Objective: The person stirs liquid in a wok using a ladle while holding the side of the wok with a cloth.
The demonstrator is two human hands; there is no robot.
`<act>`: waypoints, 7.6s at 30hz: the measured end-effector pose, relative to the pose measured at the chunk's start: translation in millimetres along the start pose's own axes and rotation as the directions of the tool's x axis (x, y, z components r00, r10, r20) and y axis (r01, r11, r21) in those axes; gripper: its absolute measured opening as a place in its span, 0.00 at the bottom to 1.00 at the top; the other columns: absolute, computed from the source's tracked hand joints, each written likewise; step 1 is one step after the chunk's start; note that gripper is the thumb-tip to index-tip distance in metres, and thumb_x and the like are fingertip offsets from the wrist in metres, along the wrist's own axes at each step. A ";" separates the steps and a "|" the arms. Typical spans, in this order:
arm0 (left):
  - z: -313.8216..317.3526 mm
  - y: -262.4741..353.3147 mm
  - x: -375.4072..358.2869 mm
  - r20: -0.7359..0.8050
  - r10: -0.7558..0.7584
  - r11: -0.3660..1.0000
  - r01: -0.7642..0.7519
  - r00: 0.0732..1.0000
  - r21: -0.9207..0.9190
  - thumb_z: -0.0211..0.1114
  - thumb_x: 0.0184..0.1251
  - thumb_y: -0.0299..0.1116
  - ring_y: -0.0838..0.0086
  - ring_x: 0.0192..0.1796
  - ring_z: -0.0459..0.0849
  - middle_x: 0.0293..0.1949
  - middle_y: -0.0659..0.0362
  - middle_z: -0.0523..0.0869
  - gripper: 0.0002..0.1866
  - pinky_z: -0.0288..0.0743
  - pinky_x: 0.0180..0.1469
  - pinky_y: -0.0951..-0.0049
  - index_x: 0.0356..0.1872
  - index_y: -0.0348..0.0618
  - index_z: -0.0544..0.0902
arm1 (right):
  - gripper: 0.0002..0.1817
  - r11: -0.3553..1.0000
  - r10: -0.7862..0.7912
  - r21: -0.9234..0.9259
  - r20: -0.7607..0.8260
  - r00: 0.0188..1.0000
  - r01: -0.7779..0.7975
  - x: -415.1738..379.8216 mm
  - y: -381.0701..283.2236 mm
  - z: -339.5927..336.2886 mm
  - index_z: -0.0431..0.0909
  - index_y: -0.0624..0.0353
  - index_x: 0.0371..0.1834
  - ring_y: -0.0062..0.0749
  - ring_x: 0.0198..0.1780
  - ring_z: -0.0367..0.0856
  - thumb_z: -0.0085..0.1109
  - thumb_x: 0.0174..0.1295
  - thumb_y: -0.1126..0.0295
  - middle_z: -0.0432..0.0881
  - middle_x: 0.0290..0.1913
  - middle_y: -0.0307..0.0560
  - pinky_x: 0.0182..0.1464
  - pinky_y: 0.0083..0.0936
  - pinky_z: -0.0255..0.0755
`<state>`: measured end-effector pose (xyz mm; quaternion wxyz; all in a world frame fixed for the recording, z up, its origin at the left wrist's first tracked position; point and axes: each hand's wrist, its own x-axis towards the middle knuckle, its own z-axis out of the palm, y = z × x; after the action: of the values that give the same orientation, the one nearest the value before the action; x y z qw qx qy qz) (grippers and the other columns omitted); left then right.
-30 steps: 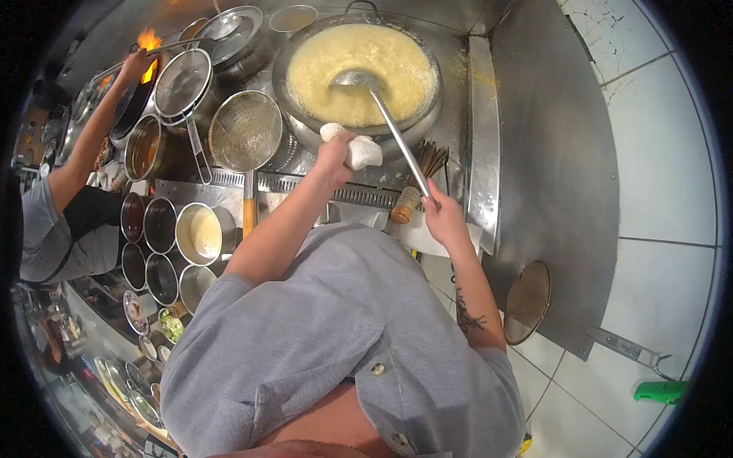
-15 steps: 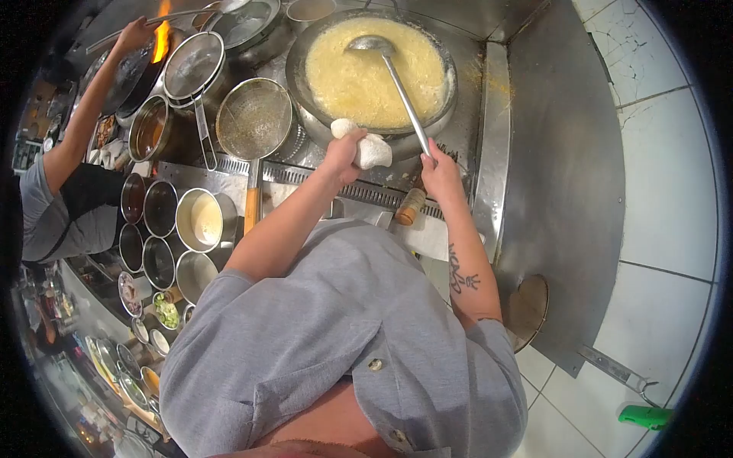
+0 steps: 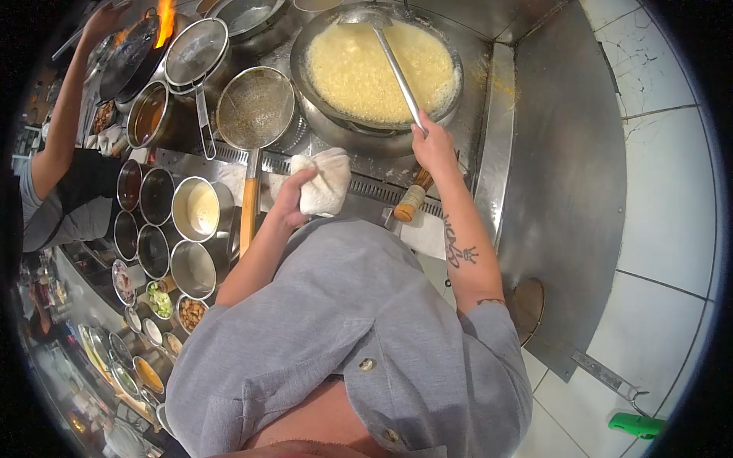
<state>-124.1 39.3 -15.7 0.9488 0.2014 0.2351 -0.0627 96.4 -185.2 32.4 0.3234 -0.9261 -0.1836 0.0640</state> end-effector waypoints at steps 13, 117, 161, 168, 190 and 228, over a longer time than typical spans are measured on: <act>32.6 0.1 -5.6 -0.062 -0.004 0.979 0.016 0.998 0.205 0.65 0.71 0.31 0.61 0.55 0.86 0.54 0.51 0.84 0.22 0.83 0.58 0.57 0.64 0.39 0.74 | 0.27 0.989 0.096 0.088 0.233 0.968 -0.120 -68.1 10.3 -14.4 0.70 0.54 0.73 0.48 0.58 0.84 0.57 0.72 0.63 0.82 0.58 0.67 0.62 0.31 0.72; 103.7 -4.3 95.0 -0.265 0.049 0.962 0.026 0.963 0.273 0.52 0.77 0.52 0.49 0.58 0.82 0.61 0.46 0.76 0.29 0.79 0.52 0.36 0.69 0.44 0.62 | 0.26 0.951 0.217 0.187 0.172 0.961 -0.248 -173.9 28.9 -32.6 0.67 0.63 0.74 0.24 0.45 0.79 0.55 0.74 0.69 0.86 0.53 0.55 0.54 0.24 0.74; 89.6 -10.8 128.3 -0.370 0.147 0.984 -0.098 0.917 0.149 0.62 0.64 0.23 0.55 0.40 0.89 0.43 0.46 0.84 0.16 0.84 0.39 0.55 0.52 0.28 0.75 | 0.25 0.987 0.156 0.035 0.046 0.987 -0.157 -47.2 1.1 2.3 0.72 0.51 0.72 0.56 0.55 0.84 0.55 0.73 0.63 0.84 0.52 0.65 0.59 0.40 0.75; 90.1 -4.3 120.3 -0.292 0.124 0.976 -0.063 0.948 0.209 0.58 0.69 0.26 0.51 0.42 0.89 0.44 0.43 0.84 0.17 0.87 0.44 0.49 0.55 0.26 0.72 | 0.25 0.984 0.177 -0.035 0.061 0.982 -0.175 -17.1 -21.6 0.0 0.71 0.51 0.73 0.61 0.57 0.82 0.52 0.73 0.61 0.83 0.54 0.67 0.60 0.43 0.74; 98.3 3.6 82.5 -0.212 0.013 0.981 0.028 0.977 0.191 0.63 0.70 0.38 0.57 0.51 0.85 0.50 0.52 0.83 0.20 0.80 0.52 0.48 0.58 0.41 0.73 | 0.26 0.982 0.187 -0.031 0.212 0.959 -0.185 -102.8 -23.6 -28.5 0.69 0.53 0.74 0.61 0.56 0.82 0.54 0.73 0.65 0.83 0.53 0.69 0.59 0.36 0.74; 82.6 -16.1 93.1 -0.223 0.139 0.968 -0.084 0.965 0.236 0.63 0.72 0.39 0.60 0.50 0.86 0.49 0.52 0.84 0.20 0.80 0.55 0.54 0.56 0.38 0.74 | 0.26 0.944 0.301 0.093 0.158 0.940 -0.317 -167.1 22.1 -58.1 0.72 0.49 0.72 0.58 0.45 0.87 0.59 0.70 0.65 0.84 0.45 0.69 0.48 0.38 0.78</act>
<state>-10.7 -11.6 1.5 0.8868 0.3264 0.3269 -0.0104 -37.8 -298.4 64.1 0.3493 -0.9159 -0.0542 0.1904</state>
